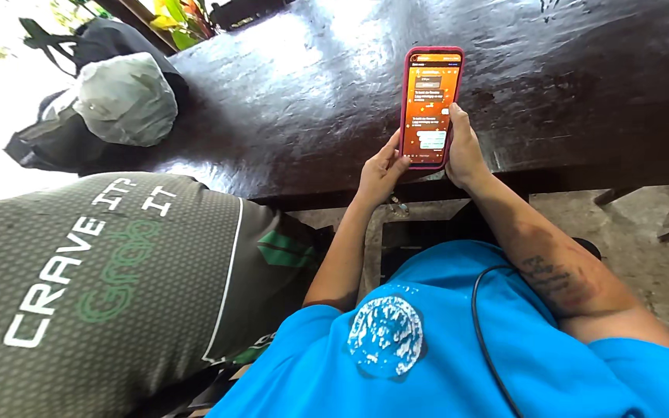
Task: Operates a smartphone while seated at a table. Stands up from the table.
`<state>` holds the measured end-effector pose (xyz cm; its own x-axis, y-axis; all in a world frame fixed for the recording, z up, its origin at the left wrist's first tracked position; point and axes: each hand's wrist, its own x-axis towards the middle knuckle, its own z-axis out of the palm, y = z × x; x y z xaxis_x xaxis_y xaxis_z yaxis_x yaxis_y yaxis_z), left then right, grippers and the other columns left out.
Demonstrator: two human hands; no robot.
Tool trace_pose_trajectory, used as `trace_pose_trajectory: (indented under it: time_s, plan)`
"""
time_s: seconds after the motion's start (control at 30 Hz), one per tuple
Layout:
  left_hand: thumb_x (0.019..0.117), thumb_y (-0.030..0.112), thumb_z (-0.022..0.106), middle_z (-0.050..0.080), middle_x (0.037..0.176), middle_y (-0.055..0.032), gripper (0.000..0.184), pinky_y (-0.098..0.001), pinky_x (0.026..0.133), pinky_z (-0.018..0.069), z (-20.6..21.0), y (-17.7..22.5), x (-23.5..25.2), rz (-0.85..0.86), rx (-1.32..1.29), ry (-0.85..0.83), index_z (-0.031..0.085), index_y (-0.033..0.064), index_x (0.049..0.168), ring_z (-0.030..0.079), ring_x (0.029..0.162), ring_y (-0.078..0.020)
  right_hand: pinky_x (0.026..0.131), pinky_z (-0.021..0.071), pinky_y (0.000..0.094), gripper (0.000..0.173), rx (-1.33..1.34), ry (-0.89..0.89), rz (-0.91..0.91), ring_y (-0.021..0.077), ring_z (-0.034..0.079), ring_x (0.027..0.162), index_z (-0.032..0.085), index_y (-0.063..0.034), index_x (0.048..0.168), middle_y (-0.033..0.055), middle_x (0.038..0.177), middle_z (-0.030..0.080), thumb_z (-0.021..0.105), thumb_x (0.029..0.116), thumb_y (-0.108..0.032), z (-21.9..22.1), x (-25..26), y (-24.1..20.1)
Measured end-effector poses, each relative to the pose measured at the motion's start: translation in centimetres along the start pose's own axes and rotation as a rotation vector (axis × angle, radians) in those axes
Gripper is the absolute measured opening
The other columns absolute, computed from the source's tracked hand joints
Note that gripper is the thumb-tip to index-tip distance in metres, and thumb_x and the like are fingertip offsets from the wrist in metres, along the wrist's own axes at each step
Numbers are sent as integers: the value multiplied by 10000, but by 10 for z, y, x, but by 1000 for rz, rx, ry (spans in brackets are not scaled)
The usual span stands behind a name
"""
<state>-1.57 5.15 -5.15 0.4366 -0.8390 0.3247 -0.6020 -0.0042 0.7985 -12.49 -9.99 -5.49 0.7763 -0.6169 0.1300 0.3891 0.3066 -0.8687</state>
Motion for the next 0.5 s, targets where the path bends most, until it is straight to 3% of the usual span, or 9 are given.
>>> trace_pose_trajectory:
  time_s: [0.1, 0.2, 0.27, 0.37, 0.5]
  plan:
    - [904, 168, 775, 662, 1305, -150, 814, -293, 897, 552, -1, -5, 0, 17, 58, -31, 342, 22, 1577, 679, 1020, -127, 974, 563, 403, 542, 1, -1, 14, 207, 655, 1143, 447, -55, 1429, 130, 1262, 634, 221, 1116, -436, -1, 0, 1]
    - [883, 104, 784, 693, 1221, -151, 789, -299, 872, 557, 2, -3, 0, 8, 89, 20, 381, 5, 1554, 685, 943, -133, 948, 577, 394, 472, -12, -38, 27, 200, 674, 1103, 415, -60, 1427, 120, 1218, 650, 271, 1118, -387, -1, -1, -2]
    - [876, 78, 786, 711, 1143, -152, 765, -307, 855, 571, 4, -1, -1, -4, 93, 54, 404, -14, 1532, 695, 910, -140, 906, 596, 368, 393, -16, -110, 25, 180, 690, 1051, 350, -71, 1444, 101, 1187, 647, 395, 1075, -199, -3, -3, -5]
    - [863, 39, 785, 705, 1066, -130, 736, -250, 763, 546, 5, 0, -2, -4, 54, 80, 421, -35, 1499, 653, 820, -97, 923, 596, 336, 712, -82, -261, 29, 161, 686, 1088, 238, -79, 1490, 105, 1271, 618, 532, 870, 109, -9, -4, -10]
    - [850, 23, 788, 697, 1010, -100, 727, -210, 717, 515, 4, -2, -3, 20, 33, 95, 434, -40, 1482, 609, 765, -60, 958, 594, 334, 946, -147, -337, 59, 173, 674, 1156, 161, -99, 1535, 115, 1362, 587, 595, 759, 223, -12, -3, -14]
